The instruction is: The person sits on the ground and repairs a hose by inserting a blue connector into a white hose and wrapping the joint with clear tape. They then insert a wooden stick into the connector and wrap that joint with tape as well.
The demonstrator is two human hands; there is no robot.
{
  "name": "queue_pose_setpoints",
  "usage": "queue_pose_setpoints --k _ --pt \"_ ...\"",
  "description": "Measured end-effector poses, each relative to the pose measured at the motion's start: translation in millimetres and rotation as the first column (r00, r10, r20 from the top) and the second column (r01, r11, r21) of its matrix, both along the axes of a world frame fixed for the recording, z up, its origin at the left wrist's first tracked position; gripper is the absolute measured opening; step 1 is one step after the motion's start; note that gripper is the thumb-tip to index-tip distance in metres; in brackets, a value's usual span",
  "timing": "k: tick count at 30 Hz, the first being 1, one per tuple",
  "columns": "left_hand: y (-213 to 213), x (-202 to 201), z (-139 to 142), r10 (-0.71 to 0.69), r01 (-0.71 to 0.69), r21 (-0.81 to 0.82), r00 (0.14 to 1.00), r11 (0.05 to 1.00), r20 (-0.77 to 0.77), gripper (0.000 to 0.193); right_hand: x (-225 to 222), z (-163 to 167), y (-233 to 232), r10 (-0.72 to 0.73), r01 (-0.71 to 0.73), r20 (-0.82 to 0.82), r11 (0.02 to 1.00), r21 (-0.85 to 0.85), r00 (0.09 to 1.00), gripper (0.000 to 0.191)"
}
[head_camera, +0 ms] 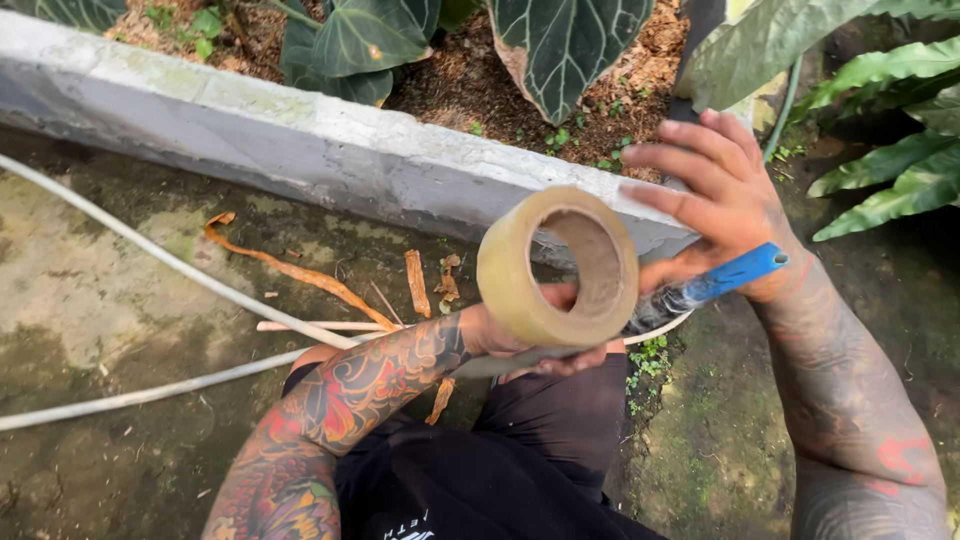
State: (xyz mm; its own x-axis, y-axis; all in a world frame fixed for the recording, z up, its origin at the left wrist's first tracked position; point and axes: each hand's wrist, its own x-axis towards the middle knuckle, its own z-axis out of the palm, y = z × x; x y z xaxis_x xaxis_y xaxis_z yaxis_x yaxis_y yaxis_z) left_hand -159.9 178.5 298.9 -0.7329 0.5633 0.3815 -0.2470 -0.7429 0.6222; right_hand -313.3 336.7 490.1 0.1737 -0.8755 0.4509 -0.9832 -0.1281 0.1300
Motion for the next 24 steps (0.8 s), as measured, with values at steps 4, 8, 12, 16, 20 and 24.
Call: queue_pose_setpoints --k 4,8,12,16,20,24 --pt "-7.4 -34.7 -5.8 0.364 -0.422 -0.145 0.879 0.895 -0.310 0.049 1.9 -7.7 39.8 -0.324 0.361 0.510 0.932 0.028 0.797 0.074" --pt "-11.0 -64.4 1.0 0.499 -0.771 -0.218 0.572 0.599 -0.651 0.048 57.8 6.7 69.4 -0.162 0.639 0.855 0.734 -0.230 0.493 0.026" --pt "2.3 -75.3 14.8 0.563 -0.878 -0.145 0.410 0.456 -0.718 0.040 113.8 16.2 85.0 -0.552 0.659 0.617 0.748 0.071 0.561 0.038" --pt "19.6 -73.2 25.7 0.508 -0.981 -0.155 0.191 0.113 -0.840 0.049 118.4 9.2 70.6 -0.816 0.837 0.394 0.518 0.175 0.423 0.049" --pt "41.2 -80.1 27.4 0.408 -0.988 -0.020 -0.044 -0.152 -0.912 0.054 117.3 10.6 54.7 -0.879 0.877 0.219 0.458 0.146 0.423 0.056" --pt "55.3 -85.9 20.3 0.418 -0.978 -0.099 0.014 -0.183 -0.908 0.065 107.8 -6.7 50.2 -0.857 0.886 0.454 0.387 0.254 0.245 0.057"
